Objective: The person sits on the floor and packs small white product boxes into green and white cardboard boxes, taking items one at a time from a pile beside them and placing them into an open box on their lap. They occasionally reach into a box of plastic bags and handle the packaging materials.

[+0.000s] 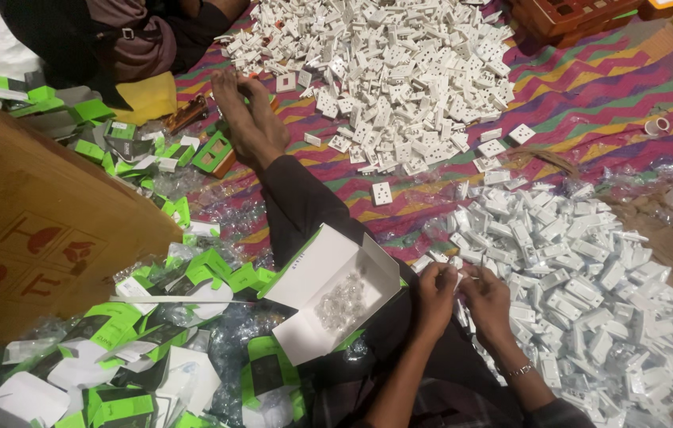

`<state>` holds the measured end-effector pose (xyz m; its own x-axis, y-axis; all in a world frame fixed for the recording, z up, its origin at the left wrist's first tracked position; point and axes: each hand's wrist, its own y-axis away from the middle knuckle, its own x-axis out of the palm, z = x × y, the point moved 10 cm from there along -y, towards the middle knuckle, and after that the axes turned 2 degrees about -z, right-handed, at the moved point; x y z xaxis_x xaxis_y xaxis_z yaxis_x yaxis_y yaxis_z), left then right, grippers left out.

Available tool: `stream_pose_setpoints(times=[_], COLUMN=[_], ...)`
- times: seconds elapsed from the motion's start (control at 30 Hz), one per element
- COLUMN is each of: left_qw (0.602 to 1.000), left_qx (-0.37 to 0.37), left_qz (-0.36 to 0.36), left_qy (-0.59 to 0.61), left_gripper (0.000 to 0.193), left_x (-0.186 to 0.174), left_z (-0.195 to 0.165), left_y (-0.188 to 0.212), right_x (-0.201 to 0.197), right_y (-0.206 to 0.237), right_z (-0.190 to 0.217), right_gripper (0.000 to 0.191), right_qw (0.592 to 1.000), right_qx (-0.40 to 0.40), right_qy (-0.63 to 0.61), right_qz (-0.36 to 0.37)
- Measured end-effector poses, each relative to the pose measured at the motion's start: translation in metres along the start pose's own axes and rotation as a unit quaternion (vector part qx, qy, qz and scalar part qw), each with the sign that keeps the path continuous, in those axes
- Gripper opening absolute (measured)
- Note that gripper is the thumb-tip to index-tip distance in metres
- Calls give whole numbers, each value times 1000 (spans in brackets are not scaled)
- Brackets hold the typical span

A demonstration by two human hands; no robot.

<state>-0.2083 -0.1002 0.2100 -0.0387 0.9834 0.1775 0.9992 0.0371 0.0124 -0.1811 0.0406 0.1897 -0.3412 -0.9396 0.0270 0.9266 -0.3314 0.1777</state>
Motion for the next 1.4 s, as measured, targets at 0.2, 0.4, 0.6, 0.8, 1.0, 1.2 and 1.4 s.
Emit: stream_pose_setpoints(times=[0.2, 0.4, 0.6, 0.8, 1.0, 1.2, 1.4], left_qw=[996, 990, 981, 982, 979, 972, 990], left_qx=[-81, -110, -165, -158, -135, -100, -103], left_qz=[15, 69, 77, 85, 151, 185, 88], left_qy=[-19, 52, 70, 57, 37, -104, 30], left_gripper=[32, 32, 35, 36, 44, 35, 32], left_x=[6, 14, 19, 18, 27, 31, 19], left_z=[25, 52, 65, 46, 28, 36, 38], left_y=[0, 2, 5, 6, 13, 15, 5], right_x=[-1, -3, -13, -13, -21, -29, -12], right_y=[18, 14, 16, 15, 2, -22, -18], right_z=[50, 43, 34, 29, 14, -9, -13], right_gripper=[21, 22, 14, 13, 13, 23, 24], right_qw=[957, 961, 956, 966, 978, 996, 1000], right_qx=[-224, -199, -210, -190, -149, -57, 21], right_qy=[175, 177, 183, 145, 127, 61, -7], right_qz=[-56, -72, -96, -96, -72, -20, -15])
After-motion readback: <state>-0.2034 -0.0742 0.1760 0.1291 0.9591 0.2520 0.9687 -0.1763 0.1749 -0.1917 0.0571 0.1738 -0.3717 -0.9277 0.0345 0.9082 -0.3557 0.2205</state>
